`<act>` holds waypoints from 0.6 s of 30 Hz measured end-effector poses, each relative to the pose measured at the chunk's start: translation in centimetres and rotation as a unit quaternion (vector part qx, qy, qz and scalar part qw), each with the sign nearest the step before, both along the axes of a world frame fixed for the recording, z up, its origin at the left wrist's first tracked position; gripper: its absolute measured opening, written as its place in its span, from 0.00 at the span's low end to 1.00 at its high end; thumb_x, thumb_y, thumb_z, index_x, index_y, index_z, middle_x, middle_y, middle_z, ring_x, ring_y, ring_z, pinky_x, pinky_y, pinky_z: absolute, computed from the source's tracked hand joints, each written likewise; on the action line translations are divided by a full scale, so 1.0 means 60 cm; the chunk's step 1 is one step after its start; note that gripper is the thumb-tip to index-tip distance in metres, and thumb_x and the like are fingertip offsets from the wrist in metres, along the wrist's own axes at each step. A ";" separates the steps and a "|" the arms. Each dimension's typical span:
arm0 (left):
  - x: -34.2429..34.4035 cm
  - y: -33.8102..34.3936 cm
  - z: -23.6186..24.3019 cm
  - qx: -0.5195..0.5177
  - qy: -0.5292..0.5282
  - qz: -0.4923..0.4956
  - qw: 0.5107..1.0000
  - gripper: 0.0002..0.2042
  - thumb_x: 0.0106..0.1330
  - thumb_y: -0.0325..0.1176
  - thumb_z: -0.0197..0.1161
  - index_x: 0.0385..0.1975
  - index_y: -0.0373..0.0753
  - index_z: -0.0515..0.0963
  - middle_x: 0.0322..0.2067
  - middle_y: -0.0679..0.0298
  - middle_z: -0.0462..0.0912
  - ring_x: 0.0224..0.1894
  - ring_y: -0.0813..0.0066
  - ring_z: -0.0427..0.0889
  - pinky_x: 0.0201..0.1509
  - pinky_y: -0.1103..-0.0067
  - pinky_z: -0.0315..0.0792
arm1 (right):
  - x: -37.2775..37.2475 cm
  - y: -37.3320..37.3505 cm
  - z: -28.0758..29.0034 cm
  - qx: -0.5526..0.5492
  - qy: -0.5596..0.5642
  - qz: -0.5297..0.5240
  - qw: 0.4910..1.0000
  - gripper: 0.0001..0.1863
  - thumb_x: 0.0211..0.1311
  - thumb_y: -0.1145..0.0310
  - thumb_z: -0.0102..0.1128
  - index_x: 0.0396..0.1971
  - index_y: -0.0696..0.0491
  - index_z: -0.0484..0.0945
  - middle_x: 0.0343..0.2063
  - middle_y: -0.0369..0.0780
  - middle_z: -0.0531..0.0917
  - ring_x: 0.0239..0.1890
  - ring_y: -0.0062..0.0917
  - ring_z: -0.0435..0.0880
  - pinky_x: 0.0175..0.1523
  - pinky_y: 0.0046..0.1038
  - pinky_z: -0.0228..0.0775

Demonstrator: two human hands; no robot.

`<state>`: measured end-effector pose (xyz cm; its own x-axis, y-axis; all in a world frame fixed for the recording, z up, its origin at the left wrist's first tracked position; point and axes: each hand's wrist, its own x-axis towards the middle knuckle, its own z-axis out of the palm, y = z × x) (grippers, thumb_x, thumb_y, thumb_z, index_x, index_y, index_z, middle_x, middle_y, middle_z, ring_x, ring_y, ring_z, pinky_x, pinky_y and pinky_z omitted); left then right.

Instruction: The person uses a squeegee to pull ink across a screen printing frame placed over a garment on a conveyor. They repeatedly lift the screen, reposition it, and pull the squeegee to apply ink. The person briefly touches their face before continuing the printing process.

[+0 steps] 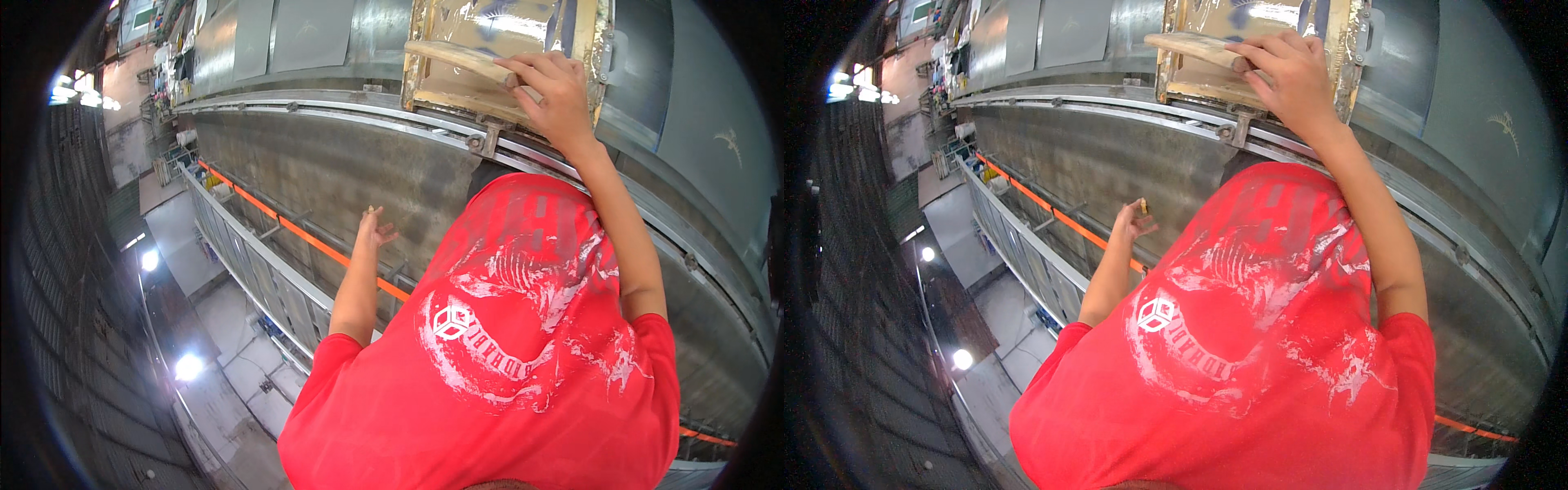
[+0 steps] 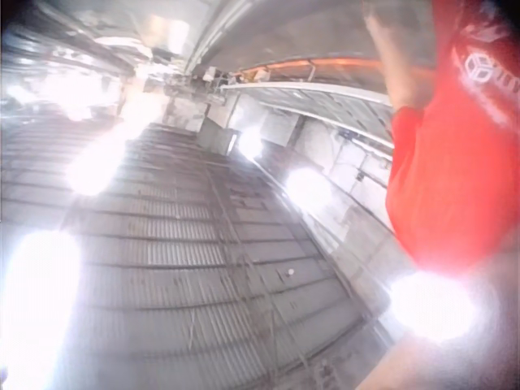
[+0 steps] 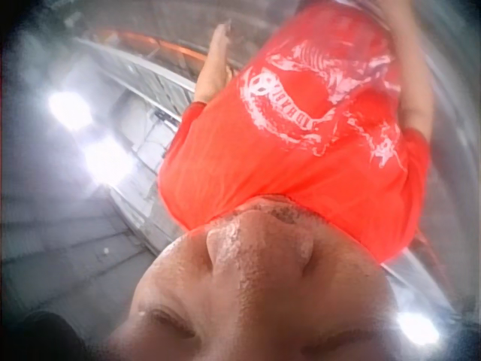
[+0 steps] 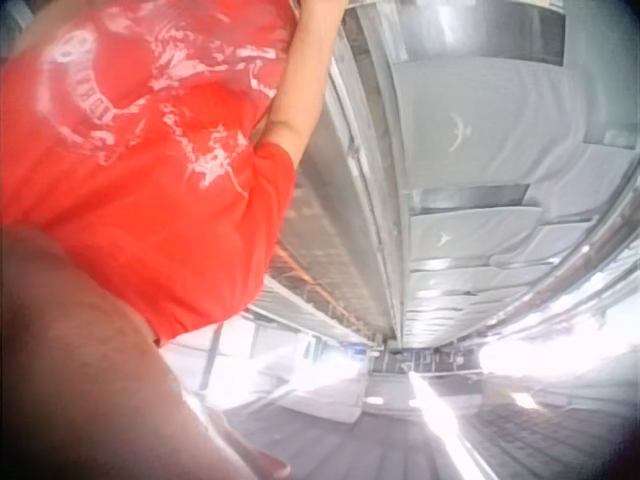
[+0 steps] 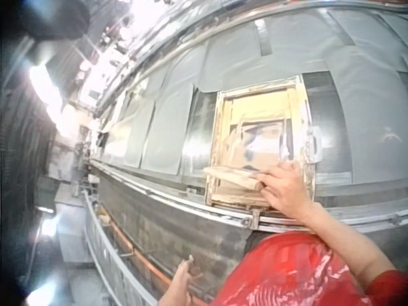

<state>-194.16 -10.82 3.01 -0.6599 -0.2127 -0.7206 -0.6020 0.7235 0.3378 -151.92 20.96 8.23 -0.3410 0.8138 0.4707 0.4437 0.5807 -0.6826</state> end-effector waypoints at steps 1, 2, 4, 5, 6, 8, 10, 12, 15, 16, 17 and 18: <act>0.000 -0.002 0.003 -0.028 -0.008 0.030 0.999 0.37 0.66 0.41 0.69 0.74 0.53 0.58 0.70 0.57 0.64 0.64 0.51 0.70 0.60 0.50 0.69 | 0.002 0.000 -0.002 0.001 0.000 -0.002 1.000 0.21 0.53 0.67 0.68 0.50 0.39 0.83 0.43 0.27 0.84 0.47 0.25 0.78 0.54 0.35 0.60; 0.001 -0.008 0.010 -0.021 0.025 -0.025 0.999 0.40 0.66 0.40 0.69 0.75 0.52 0.54 0.71 0.55 0.61 0.65 0.50 0.69 0.62 0.50 0.67 | -0.001 -0.003 -0.002 -0.003 -0.007 0.001 1.000 0.20 0.54 0.67 0.68 0.50 0.39 0.84 0.43 0.27 0.84 0.48 0.25 0.78 0.54 0.35 0.60; 0.045 0.039 0.038 0.004 0.076 -0.153 0.985 0.45 0.66 0.39 0.69 0.77 0.49 0.46 0.73 0.52 0.55 0.68 0.49 0.66 0.68 0.51 0.64 | 0.008 -0.001 -0.004 -0.004 -0.034 -0.010 0.999 0.19 0.55 0.67 0.67 0.49 0.40 0.84 0.44 0.28 0.84 0.48 0.25 0.77 0.55 0.36 0.59; 0.057 0.044 0.030 0.073 0.174 -0.266 0.945 0.44 0.65 0.38 0.70 0.77 0.46 0.48 0.74 0.50 0.54 0.70 0.50 0.63 0.70 0.54 0.61 | 0.006 0.000 -0.007 -0.002 -0.030 0.001 1.000 0.19 0.55 0.67 0.67 0.49 0.40 0.84 0.44 0.28 0.84 0.48 0.25 0.77 0.55 0.36 0.59; 0.071 0.045 0.023 0.141 0.269 -0.367 0.879 0.43 0.65 0.37 0.70 0.76 0.42 0.50 0.74 0.47 0.54 0.73 0.50 0.60 0.73 0.58 0.59 | -0.001 -0.005 -0.010 -0.002 -0.026 0.015 1.000 0.18 0.56 0.66 0.67 0.49 0.40 0.84 0.44 0.28 0.84 0.48 0.25 0.77 0.55 0.36 0.59; 0.165 0.170 0.073 0.186 0.344 -0.573 0.720 0.43 0.62 0.37 0.72 0.74 0.38 0.54 0.74 0.45 0.53 0.75 0.50 0.57 0.75 0.64 0.54 | 0.005 -0.009 -0.025 -0.011 -0.043 0.034 0.998 0.17 0.56 0.65 0.67 0.48 0.41 0.84 0.44 0.27 0.84 0.47 0.24 0.77 0.55 0.35 0.58; 0.246 0.282 0.125 0.220 0.449 -0.682 0.533 0.43 0.58 0.37 0.74 0.73 0.39 0.58 0.73 0.43 0.56 0.74 0.45 0.57 0.74 0.60 0.54 | 0.012 -0.011 -0.030 0.003 -0.057 0.041 0.998 0.17 0.56 0.65 0.68 0.47 0.41 0.84 0.43 0.27 0.84 0.47 0.24 0.77 0.54 0.34 0.58; 0.291 0.361 0.141 0.248 0.452 -0.715 0.473 0.44 0.55 0.35 0.75 0.73 0.40 0.59 0.72 0.44 0.57 0.73 0.43 0.58 0.72 0.58 0.57 | 0.015 -0.017 -0.038 -0.015 -0.061 0.065 0.996 0.21 0.55 0.69 0.66 0.51 0.39 0.83 0.46 0.28 0.84 0.49 0.29 0.75 0.55 0.35 0.59; 0.291 0.435 0.118 0.250 0.399 -0.783 0.406 0.41 0.53 0.32 0.74 0.70 0.44 0.64 0.72 0.48 0.59 0.73 0.44 0.58 0.70 0.57 0.59 | 0.030 -0.022 -0.027 -0.022 -0.070 0.071 0.995 0.21 0.55 0.68 0.66 0.51 0.38 0.83 0.46 0.29 0.84 0.49 0.30 0.75 0.56 0.36 0.59; 0.293 0.454 0.115 0.250 0.389 -0.803 0.376 0.31 0.53 0.29 0.72 0.61 0.45 0.75 0.65 0.55 0.73 0.66 0.49 0.70 0.64 0.60 0.66 | 0.036 -0.023 -0.027 -0.040 -0.061 0.067 0.995 0.21 0.55 0.68 0.67 0.51 0.38 0.83 0.46 0.29 0.84 0.49 0.30 0.75 0.57 0.36 0.59; 0.292 0.471 0.105 0.278 0.343 -0.812 0.382 0.27 0.53 0.28 0.72 0.57 0.43 0.77 0.59 0.55 0.77 0.61 0.51 0.74 0.61 0.63 0.69 | 0.040 -0.027 -0.031 -0.059 -0.052 0.063 0.995 0.21 0.55 0.68 0.67 0.51 0.39 0.83 0.46 0.29 0.84 0.49 0.30 0.75 0.58 0.36 0.58; 0.294 0.487 0.097 0.304 0.294 -0.821 0.385 0.23 0.54 0.27 0.72 0.52 0.42 0.80 0.53 0.55 0.81 0.55 0.52 0.78 0.57 0.65 0.72 | 0.045 -0.030 -0.035 -0.080 -0.041 0.059 0.994 0.21 0.55 0.67 0.67 0.51 0.39 0.84 0.46 0.29 0.85 0.49 0.30 0.75 0.58 0.36 0.58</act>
<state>-176.52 18.39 8.85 0.3668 0.9278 0.0678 0.8069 -0.3536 0.4732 -149.25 19.17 6.13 -0.4699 0.8282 0.3053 0.4377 0.5190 -0.7342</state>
